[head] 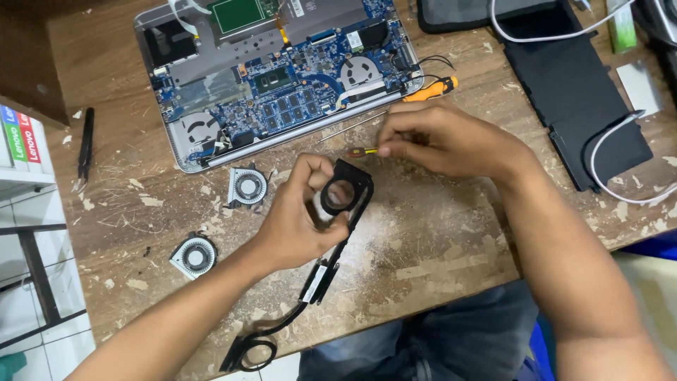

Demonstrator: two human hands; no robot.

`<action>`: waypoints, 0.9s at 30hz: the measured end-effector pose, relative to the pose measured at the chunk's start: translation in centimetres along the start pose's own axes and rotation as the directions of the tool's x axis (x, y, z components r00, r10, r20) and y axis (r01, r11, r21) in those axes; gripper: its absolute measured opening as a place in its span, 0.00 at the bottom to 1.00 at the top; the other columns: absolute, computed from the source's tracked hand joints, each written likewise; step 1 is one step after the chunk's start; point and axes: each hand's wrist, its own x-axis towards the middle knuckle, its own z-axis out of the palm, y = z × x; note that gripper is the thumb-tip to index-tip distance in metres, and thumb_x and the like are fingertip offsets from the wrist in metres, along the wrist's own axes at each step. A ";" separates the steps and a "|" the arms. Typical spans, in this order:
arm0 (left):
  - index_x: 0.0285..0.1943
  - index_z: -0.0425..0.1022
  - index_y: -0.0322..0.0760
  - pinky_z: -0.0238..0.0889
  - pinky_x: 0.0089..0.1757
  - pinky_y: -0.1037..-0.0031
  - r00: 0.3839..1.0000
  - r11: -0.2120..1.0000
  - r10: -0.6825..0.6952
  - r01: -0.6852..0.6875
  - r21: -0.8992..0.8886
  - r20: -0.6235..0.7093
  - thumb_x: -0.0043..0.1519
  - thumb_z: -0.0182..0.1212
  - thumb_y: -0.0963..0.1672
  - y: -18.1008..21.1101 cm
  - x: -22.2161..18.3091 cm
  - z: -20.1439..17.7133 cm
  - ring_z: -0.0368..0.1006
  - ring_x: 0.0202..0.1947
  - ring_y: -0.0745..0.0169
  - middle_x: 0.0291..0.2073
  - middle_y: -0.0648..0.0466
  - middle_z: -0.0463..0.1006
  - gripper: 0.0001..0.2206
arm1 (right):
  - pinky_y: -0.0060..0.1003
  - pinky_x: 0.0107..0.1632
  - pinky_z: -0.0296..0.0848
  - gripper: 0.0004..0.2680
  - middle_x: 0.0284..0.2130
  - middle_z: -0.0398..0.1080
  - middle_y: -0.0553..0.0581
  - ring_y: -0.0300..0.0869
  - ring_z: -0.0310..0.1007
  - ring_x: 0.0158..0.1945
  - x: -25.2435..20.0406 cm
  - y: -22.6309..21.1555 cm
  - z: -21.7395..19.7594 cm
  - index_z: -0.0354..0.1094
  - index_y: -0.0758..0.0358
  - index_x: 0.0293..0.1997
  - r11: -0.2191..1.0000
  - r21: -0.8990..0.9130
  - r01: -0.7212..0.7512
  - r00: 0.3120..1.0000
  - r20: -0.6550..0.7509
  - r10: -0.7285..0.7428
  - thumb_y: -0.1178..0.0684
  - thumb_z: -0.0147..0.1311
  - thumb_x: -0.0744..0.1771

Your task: Repairing a laptop cooling system by manipulating the fan and heat pipe assembly with a screwdriver.

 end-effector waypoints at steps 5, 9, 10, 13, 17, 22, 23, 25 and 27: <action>0.53 0.55 0.35 0.72 0.37 0.74 0.998 0.958 -0.066 0.062 -0.281 -0.005 0.53 0.61 0.34 0.3 0.2 0.8 0.76 0.38 0.67 0.37 0.47 0.79 0.23 | 0.33 0.24 0.72 0.03 0.18 0.66 0.54 0.40 0.70 0.15 0.2 0.5 1.5 0.73 0.65 0.35 0.994 0.104 -0.039 0.998 0.046 0.034 0.61 0.54 0.68; 0.55 0.57 0.33 0.76 0.42 0.77 0.991 0.888 -0.131 0.104 -0.449 -0.028 0.55 0.60 0.34 0.3 0.4 0.9 0.78 0.40 0.69 0.41 0.49 0.76 0.21 | 0.32 0.18 0.71 0.03 0.17 0.62 0.54 0.40 0.71 0.11 0.2 -0.2 2.4 0.70 0.64 0.36 0.980 0.167 -0.106 0.994 0.039 0.101 0.59 0.51 0.68; 0.55 0.57 0.33 0.76 0.42 0.77 0.991 0.887 -0.133 0.104 -0.449 -0.033 0.55 0.60 0.34 0.6 0.4 1.0 0.78 0.40 0.69 0.41 0.49 0.76 0.21 | 0.32 0.18 0.71 0.03 0.17 0.62 0.54 0.40 0.71 0.11 0.3 -0.1 2.6 0.70 0.64 0.36 0.980 0.168 -0.105 0.994 0.043 0.099 0.59 0.51 0.68; 0.55 0.60 0.29 0.75 0.38 0.78 0.985 0.869 -0.163 0.115 -0.481 -0.059 0.61 0.63 0.37 1.6 0.5 1.2 0.79 0.35 0.68 0.35 0.49 0.77 0.17 | 0.41 0.21 0.69 0.05 0.14 0.61 0.57 0.46 0.69 0.13 0.5 0.1 3.1 0.70 0.67 0.33 0.991 0.117 -0.059 0.998 -0.002 0.060 0.59 0.51 0.68; 0.54 0.68 0.28 0.73 0.37 0.82 0.980 0.881 -0.177 0.116 -0.459 -0.094 0.65 0.61 0.41 2.2 0.6 1.6 0.76 0.33 0.75 0.30 0.52 0.79 0.12 | 0.39 0.22 0.68 0.08 0.11 0.62 0.56 0.43 0.65 0.13 0.7 0.3 3.5 0.70 0.65 0.31 0.991 0.130 -0.032 0.999 -0.024 0.035 0.58 0.48 0.69; 0.48 0.77 0.29 0.75 0.35 0.82 0.984 0.927 -0.134 0.084 -0.365 -0.116 0.66 0.60 0.41 1.3 0.5 1.9 0.76 0.30 0.76 0.25 0.48 0.82 0.08 | 0.32 0.21 0.69 0.10 0.08 0.61 0.50 0.39 0.66 0.10 0.6 1.3 4.1 0.69 0.63 0.29 0.977 0.211 -0.022 0.999 -0.027 0.029 0.56 0.46 0.71; 0.47 0.77 0.29 0.75 0.35 0.81 0.986 0.944 -0.110 0.064 -0.323 -0.126 0.66 0.60 0.41 1.2 0.4 1.9 0.76 0.30 0.75 0.25 0.47 0.83 0.07 | 0.31 0.22 0.69 0.11 0.07 0.60 0.49 0.38 0.64 0.10 0.6 1.1 4.1 0.68 0.61 0.28 0.972 0.236 -0.009 1.000 -0.019 0.014 0.56 0.45 0.71; 0.47 0.78 0.29 0.75 0.35 0.80 0.987 0.959 -0.085 0.044 -0.281 -0.136 0.66 0.60 0.40 0.9 0.2 1.9 0.76 0.31 0.74 0.24 0.45 0.83 0.06 | 0.30 0.23 0.69 0.12 0.05 0.59 0.48 0.37 0.62 0.10 0.6 1.0 4.0 0.67 0.60 0.26 0.966 0.260 0.003 1.000 -0.011 0.000 0.57 0.44 0.71; 0.47 0.79 0.28 0.75 0.34 0.78 0.987 0.966 -0.054 0.014 -0.257 -0.148 0.67 0.59 0.40 0.6 0.2 2.0 0.75 0.31 0.75 0.24 0.44 0.83 0.07 | 0.32 0.24 0.69 0.11 0.06 0.60 0.50 0.38 0.61 0.12 0.7 1.3 4.1 0.69 0.62 0.27 0.966 0.257 0.017 1.000 -0.010 -0.015 0.58 0.47 0.70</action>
